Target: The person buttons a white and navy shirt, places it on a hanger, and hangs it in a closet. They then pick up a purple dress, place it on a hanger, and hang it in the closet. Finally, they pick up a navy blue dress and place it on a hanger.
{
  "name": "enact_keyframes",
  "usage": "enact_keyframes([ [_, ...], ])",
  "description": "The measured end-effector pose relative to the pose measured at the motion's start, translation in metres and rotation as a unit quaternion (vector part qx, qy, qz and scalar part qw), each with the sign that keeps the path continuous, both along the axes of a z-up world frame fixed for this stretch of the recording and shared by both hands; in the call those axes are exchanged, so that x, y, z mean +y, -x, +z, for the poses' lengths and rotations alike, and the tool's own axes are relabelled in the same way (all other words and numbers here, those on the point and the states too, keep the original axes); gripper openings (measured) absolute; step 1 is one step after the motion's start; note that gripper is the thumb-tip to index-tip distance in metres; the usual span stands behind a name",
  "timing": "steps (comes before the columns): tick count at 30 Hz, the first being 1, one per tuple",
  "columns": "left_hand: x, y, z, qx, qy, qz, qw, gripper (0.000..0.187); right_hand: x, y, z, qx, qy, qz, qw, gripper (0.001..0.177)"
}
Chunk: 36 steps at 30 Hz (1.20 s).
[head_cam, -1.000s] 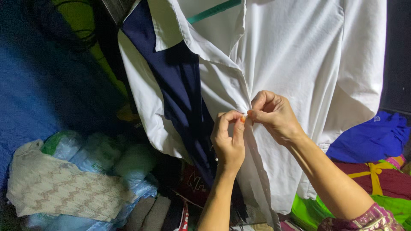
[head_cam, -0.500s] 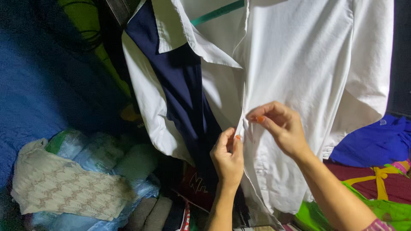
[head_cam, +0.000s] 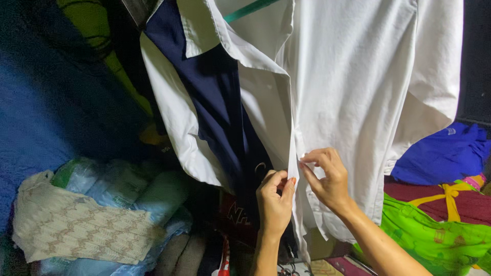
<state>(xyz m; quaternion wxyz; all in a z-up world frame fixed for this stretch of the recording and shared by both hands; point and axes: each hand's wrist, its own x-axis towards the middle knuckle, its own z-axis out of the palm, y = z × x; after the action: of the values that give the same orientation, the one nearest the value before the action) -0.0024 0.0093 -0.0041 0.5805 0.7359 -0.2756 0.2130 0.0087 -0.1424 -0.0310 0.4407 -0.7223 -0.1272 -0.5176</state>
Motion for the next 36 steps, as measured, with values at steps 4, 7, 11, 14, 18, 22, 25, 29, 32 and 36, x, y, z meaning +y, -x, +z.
enact_keyframes([
  [4,0.005,0.004,0.002,0.009,-0.014,-0.012,1.0,0.004,0.001,0.001,-0.006,0.011,-0.044,0.047,0.998,0.033],
  [7,0.008,0.012,0.008,0.007,-0.023,-0.028,0.999,0.004,0.005,0.002,-0.007,0.015,-0.033,0.002,0.999,0.038],
  [11,0.013,0.023,0.017,0.029,-0.019,-0.076,0.997,0.005,0.01,0.001,-0.008,0.001,-0.01,-0.06,0.998,0.041],
  [14,0.017,0.028,0.022,0.042,-0.028,-0.101,0.994,0.004,0.012,-0.002,-0.008,-0.007,-0.025,-0.052,0.998,0.037],
  [18,0.024,0.028,0.025,0.05,-0.021,-0.157,0.986,0.003,0.018,-0.007,-0.007,-0.032,-0.049,-0.049,0.997,0.04],
  [22,0.032,0.026,0.028,0.05,-0.018,-0.176,0.983,0.002,0.02,-0.009,-0.009,-0.012,-0.042,-0.041,0.998,0.032],
  [25,0.038,0.023,0.029,0.057,-0.006,-0.187,0.981,0.003,0.02,-0.003,-0.003,-0.034,-0.063,-0.052,0.996,0.043],
  [29,0.044,0.02,0.028,0.045,-0.009,-0.23,0.972,0.002,0.032,-0.005,0.003,-0.115,-0.061,-0.102,0.986,0.068],
  [32,0.044,0.021,0.026,0.055,-0.002,-0.232,0.971,0.002,0.029,-0.008,-0.01,-0.033,-0.098,-0.089,0.991,0.045],
  [36,0.038,0.012,0.025,0.056,0.029,-0.117,0.991,0.005,0.021,-0.005,-0.013,0.023,-0.139,0.01,0.99,0.02],
])
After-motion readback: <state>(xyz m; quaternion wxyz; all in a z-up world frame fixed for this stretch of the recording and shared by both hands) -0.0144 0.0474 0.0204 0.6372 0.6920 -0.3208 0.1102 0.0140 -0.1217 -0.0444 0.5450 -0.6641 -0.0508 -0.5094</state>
